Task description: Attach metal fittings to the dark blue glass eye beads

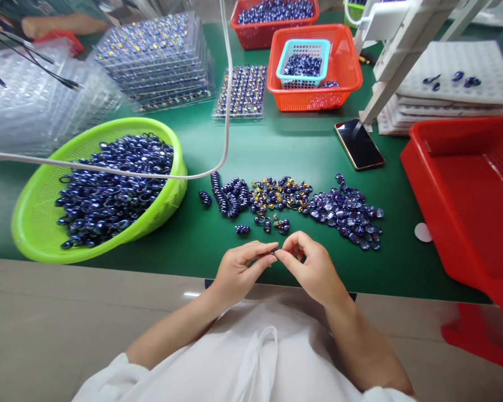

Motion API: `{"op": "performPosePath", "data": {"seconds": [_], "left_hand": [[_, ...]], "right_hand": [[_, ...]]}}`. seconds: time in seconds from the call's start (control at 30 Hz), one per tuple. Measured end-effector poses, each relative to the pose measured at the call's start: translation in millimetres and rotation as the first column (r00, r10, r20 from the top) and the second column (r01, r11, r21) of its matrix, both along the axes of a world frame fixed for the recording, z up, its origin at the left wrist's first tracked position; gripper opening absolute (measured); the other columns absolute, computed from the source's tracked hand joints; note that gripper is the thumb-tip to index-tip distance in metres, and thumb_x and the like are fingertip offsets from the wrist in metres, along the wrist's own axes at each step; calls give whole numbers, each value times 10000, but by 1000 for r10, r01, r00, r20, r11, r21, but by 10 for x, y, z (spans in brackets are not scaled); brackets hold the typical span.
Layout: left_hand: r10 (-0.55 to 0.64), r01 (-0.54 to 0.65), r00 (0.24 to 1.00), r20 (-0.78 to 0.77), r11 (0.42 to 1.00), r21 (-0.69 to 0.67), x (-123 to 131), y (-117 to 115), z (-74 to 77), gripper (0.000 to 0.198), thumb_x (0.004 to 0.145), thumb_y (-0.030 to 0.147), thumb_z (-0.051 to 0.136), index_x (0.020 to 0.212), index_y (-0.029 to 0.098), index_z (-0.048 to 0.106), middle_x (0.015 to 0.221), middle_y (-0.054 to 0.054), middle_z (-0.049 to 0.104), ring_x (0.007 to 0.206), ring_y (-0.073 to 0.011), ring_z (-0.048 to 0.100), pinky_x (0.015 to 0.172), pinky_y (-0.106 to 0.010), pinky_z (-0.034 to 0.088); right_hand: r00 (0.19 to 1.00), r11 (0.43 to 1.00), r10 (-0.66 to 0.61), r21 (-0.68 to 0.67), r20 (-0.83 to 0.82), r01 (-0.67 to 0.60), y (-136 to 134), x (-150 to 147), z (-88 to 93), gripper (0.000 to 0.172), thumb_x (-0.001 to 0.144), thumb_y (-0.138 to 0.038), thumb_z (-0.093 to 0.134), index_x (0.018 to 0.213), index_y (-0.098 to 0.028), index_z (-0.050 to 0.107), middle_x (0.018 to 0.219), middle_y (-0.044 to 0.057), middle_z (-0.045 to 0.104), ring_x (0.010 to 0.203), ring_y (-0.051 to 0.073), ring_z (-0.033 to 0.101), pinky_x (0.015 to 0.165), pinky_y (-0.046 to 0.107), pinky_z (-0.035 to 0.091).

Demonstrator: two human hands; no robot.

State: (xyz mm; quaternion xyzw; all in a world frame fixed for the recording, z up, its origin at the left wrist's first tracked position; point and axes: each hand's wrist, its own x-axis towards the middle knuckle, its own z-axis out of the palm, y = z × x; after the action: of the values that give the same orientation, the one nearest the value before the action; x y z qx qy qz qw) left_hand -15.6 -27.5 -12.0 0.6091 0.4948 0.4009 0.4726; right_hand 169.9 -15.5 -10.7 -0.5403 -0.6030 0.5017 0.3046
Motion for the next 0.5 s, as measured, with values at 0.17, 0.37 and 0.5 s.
{"op": "performPosePath", "data": {"seconds": [0.17, 0.37, 0.5], "left_hand": [[35, 18, 981, 189, 962, -272, -21, 34, 68, 188, 860, 292, 690, 957, 158, 780, 857, -79, 775, 746, -180, 695, 663, -263, 539], [144, 103, 894, 425, 855, -508, -56, 115, 53, 191, 751, 293, 783, 849, 129, 777, 682, -41, 718, 588, -111, 572, 579, -228, 440], [170, 139, 872, 460, 814, -565, -44, 136, 6, 170, 733, 266, 795, 837, 131, 781, 656, -20, 691, 577, -93, 542, 573, -220, 413]], "right_hand": [[995, 996, 82, 48, -53, -79, -33, 15, 8, 131, 971, -350, 569, 924, -234, 605, 821, -4, 589, 751, 144, 570, 677, 261, 479], [961, 857, 275, 449, 18, -254, -33, 129, 9, 381, 968, -99, 505, 1266, -318, 598, 976, 27, 589, 881, 145, 600, 738, 274, 503], [918, 689, 309, 608, 248, -396, -23, 151, 48, 459, 937, -32, 514, 1286, -315, 605, 1001, 46, 568, 882, 149, 586, 748, 302, 497]]}}
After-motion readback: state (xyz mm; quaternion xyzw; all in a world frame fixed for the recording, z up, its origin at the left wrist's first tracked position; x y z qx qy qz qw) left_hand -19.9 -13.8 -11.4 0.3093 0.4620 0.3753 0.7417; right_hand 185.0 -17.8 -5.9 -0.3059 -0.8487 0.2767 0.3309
